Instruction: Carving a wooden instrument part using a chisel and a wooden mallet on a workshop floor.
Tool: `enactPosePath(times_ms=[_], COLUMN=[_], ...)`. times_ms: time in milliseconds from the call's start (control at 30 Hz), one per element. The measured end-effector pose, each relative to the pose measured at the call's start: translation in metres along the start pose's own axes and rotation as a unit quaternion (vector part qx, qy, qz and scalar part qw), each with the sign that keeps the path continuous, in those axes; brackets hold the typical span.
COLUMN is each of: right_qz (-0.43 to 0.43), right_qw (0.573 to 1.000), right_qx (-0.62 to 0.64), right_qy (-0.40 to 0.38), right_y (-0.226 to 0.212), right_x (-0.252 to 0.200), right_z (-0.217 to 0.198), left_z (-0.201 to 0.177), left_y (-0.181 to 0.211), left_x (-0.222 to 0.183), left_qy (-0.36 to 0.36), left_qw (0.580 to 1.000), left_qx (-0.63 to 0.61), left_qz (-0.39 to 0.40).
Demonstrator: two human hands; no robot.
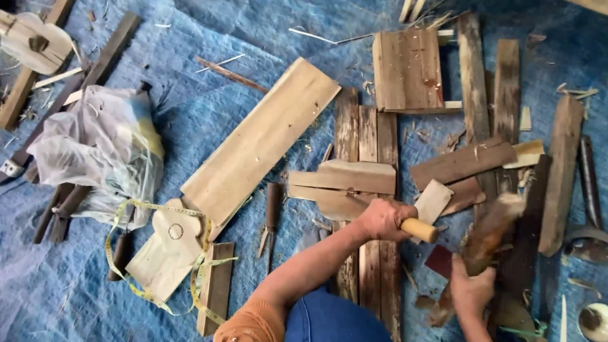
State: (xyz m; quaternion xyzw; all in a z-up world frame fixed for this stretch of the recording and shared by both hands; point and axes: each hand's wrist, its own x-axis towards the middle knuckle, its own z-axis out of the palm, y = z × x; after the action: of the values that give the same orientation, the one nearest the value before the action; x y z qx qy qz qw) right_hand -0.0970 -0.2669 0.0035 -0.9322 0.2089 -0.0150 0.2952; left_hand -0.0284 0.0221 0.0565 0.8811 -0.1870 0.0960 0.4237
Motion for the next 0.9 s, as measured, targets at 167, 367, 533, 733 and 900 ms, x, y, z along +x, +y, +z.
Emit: enactPosePath(times_ms=[167, 367, 533, 733, 900], right_qz=[-0.026, 0.148, 0.177, 0.111, -0.015], right_qw=[0.985, 0.837, 0.876, 0.908, 0.946], right_qx=[-0.155, 0.333, 0.259, 0.261, 0.152], right_qy=[-0.069, -0.408, -0.367, -0.308, -0.284], right_y=[0.042, -0.157, -0.199, -0.174, -0.163], right_x=[0.023, 0.000, -0.015, -0.031, -0.064], right_z=[0.038, -0.055, -0.045, -0.033, -0.032], left_z=[-0.006, 0.000, -0.057, -0.049, -0.059], left_y=[0.003, -0.007, -0.019, -0.091, -0.083], left_x=[-0.003, -0.012, -0.040, -0.102, -0.088], left_qy=[-0.032, -0.058, 0.020, -0.089, -0.103], left_qw=[0.999, 0.994, 0.990, 0.926, 0.923], left_qx=[-0.012, -0.078, 0.085, 0.200, 0.174], left_qz=[0.003, 0.047, -0.110, -0.308, -0.328])
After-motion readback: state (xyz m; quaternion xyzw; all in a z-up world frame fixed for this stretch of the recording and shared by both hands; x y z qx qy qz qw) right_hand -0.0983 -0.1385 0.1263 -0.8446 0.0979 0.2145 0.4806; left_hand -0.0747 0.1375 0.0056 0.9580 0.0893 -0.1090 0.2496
